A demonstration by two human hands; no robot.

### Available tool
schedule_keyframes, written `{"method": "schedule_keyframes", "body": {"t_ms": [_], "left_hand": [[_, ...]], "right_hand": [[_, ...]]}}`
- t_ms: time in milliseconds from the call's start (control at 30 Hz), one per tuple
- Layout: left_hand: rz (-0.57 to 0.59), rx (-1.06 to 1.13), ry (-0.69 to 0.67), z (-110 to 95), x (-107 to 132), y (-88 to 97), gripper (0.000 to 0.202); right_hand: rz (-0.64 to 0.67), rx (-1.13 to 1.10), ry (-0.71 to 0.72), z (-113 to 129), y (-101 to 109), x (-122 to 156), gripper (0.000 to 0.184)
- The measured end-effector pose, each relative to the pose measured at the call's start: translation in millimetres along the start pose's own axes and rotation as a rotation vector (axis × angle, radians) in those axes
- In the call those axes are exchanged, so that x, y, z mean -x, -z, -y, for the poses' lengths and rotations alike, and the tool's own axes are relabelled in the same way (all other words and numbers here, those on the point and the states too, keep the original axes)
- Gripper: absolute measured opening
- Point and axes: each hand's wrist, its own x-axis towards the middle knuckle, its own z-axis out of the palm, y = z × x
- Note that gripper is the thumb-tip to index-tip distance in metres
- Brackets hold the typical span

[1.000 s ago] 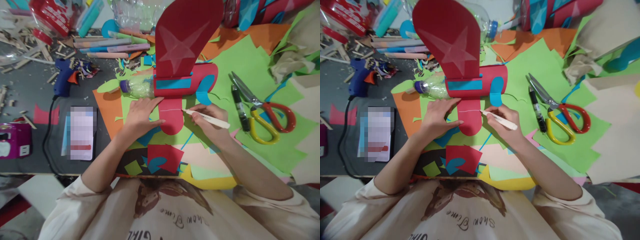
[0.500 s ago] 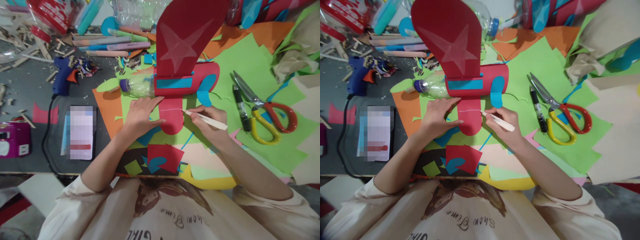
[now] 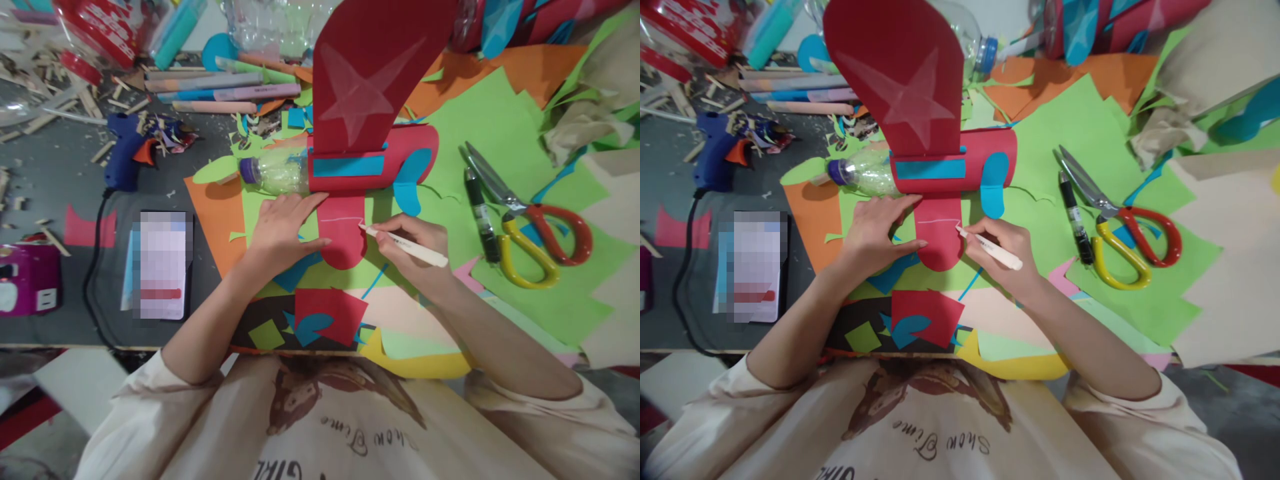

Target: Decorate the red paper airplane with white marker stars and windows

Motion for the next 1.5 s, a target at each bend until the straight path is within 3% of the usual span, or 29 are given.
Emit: {"method": "schedule_keyframes", "body": {"t_ms": [233,900,1500], "left_hand": [[0.033,-0.035,0.041,-5,0,2.6,0.07],[0.02,-0.067,0.018,-3,0,1.4,0.068],[-0.009,-0.053,0.006,-1,0,-1.2,0.067]], "right_hand": [[0.065,0.02,0.071,3,1,1,0.013],[0.095,0.053,0.245,9,-6,6,0.016],[0.157,0.034,0.32,9,-18,16,0.017]]}}
